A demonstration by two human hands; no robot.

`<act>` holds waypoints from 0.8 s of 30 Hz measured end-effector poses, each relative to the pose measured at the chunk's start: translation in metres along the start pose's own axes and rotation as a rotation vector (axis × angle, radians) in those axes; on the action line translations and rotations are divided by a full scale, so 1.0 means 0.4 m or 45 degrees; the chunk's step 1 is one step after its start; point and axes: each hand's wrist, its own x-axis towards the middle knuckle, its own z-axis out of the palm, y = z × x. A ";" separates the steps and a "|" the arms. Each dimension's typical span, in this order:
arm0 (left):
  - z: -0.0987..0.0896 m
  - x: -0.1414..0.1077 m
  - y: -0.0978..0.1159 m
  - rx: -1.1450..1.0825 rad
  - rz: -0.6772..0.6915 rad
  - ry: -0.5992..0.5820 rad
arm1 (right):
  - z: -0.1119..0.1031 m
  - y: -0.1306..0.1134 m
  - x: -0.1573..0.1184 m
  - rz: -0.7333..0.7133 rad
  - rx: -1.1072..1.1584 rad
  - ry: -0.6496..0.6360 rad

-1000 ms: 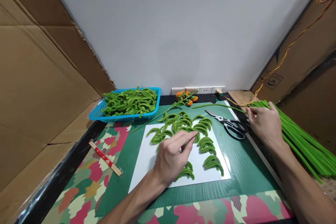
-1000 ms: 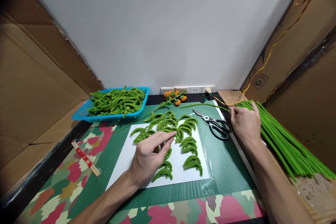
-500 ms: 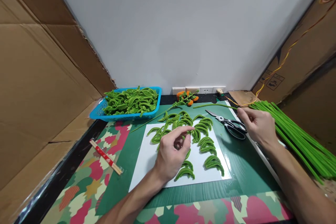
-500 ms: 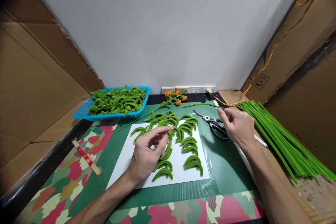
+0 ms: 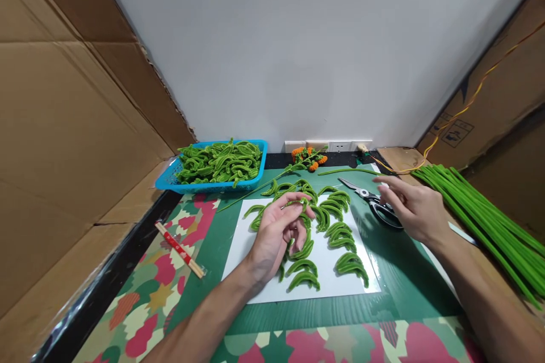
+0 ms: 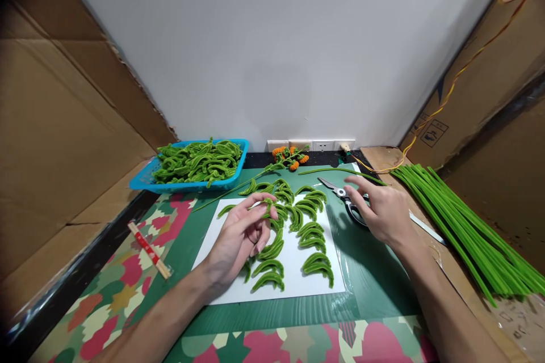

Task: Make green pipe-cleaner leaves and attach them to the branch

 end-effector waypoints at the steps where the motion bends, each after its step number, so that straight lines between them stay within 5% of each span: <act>1: -0.002 0.002 0.001 -0.020 -0.007 0.004 | 0.005 0.000 0.003 0.012 -0.061 0.008; 8: -0.049 0.022 0.036 0.201 0.113 0.036 | 0.009 0.029 0.011 -0.139 0.156 0.097; 18: -0.192 -0.094 0.123 1.554 0.395 0.284 | 0.024 0.042 -0.002 0.135 -0.196 -0.284; 24: -0.247 -0.182 0.087 1.859 0.125 0.431 | 0.021 0.059 -0.001 0.334 -0.242 -0.334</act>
